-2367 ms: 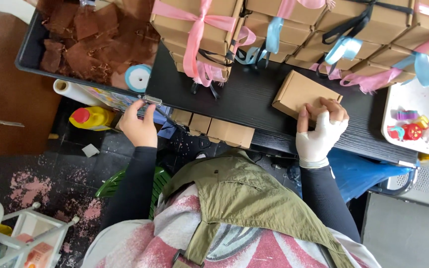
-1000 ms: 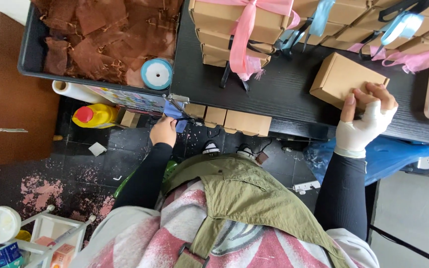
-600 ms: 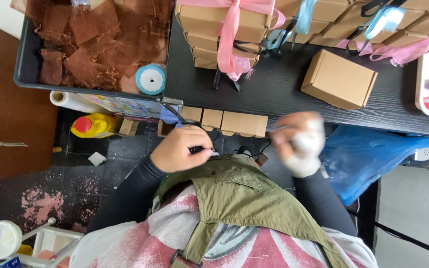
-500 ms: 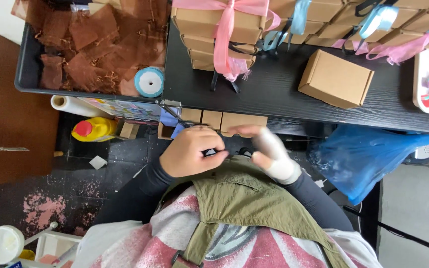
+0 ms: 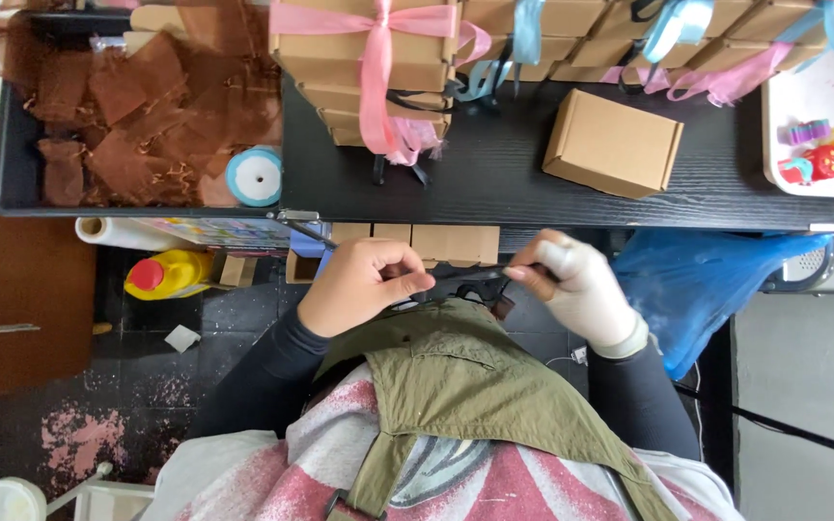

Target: Assemble small gift boxes, fill them with decorative paper shred, add soap or candle items, and tie them with ribbon.

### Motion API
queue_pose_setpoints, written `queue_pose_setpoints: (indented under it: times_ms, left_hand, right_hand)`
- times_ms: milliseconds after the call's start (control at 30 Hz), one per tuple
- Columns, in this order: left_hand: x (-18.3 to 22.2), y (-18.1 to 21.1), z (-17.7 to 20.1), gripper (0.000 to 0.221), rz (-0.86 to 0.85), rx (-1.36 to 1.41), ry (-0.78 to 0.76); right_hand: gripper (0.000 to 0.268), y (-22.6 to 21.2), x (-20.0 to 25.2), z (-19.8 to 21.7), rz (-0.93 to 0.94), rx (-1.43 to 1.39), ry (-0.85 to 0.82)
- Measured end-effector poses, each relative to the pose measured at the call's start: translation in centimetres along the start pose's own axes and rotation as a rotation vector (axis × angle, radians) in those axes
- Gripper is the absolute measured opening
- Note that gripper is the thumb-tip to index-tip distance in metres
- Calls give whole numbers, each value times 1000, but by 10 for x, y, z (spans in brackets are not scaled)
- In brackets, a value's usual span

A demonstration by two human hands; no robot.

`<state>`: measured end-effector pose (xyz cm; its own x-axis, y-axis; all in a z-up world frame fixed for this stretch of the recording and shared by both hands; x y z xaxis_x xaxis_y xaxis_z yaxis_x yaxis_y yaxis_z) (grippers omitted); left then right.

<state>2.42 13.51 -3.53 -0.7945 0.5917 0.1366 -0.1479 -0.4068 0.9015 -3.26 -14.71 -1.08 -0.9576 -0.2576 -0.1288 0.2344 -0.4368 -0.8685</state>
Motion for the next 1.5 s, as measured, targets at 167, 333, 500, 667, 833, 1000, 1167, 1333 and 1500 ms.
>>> queue_pose_setpoints:
  times_ms: [167, 333, 500, 667, 833, 1000, 1167, 1333, 1500]
  left_hand:
    - [-3, 19, 16, 21, -334, -302, 190]
    - [1, 32, 24, 18, -643, -771, 567]
    - [3, 38, 20, 18, -676, -940, 754]
    - [3, 51, 20, 26, -616, -845, 758]
    - [3, 13, 19, 23, -430, -234, 519]
    - [2, -13, 24, 22, -32, 555, 58]
    - [2, 13, 45, 13, -88, 164, 52]
    - [3, 23, 57, 22, 116, -132, 21]
    - [3, -6, 50, 25, 114, 225, -76]
  right_hand:
    - [21, -19, 6, 32, 129, 294, 162]
    - [27, -18, 12, 46, 251, 559, 284]
    - [33, 0, 28, 47, 452, 778, 453]
    - [29, -3, 19, 48, 265, 439, 426]
    - [15, 33, 25, 56, -489, -665, 84]
    - [17, 70, 36, 50, -330, -1065, 97]
    - [39, 11, 9, 49, -450, -492, 114]
    - [10, 35, 20, 52, -308, -370, 91]
    - [18, 58, 35, 58, -445, -603, 153]
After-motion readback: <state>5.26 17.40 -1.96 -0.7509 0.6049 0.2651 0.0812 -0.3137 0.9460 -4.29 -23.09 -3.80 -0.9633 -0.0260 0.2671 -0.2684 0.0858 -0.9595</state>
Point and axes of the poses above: each hand's wrist, its own x-axis away from the middle knuckle, its own z-axis out of the back of the hand, y = z × x, the point moved 1 cm from there along -x, towards the middle knuckle, and after that the axes turned 9 degrees about -x, right-handed, at the moved point
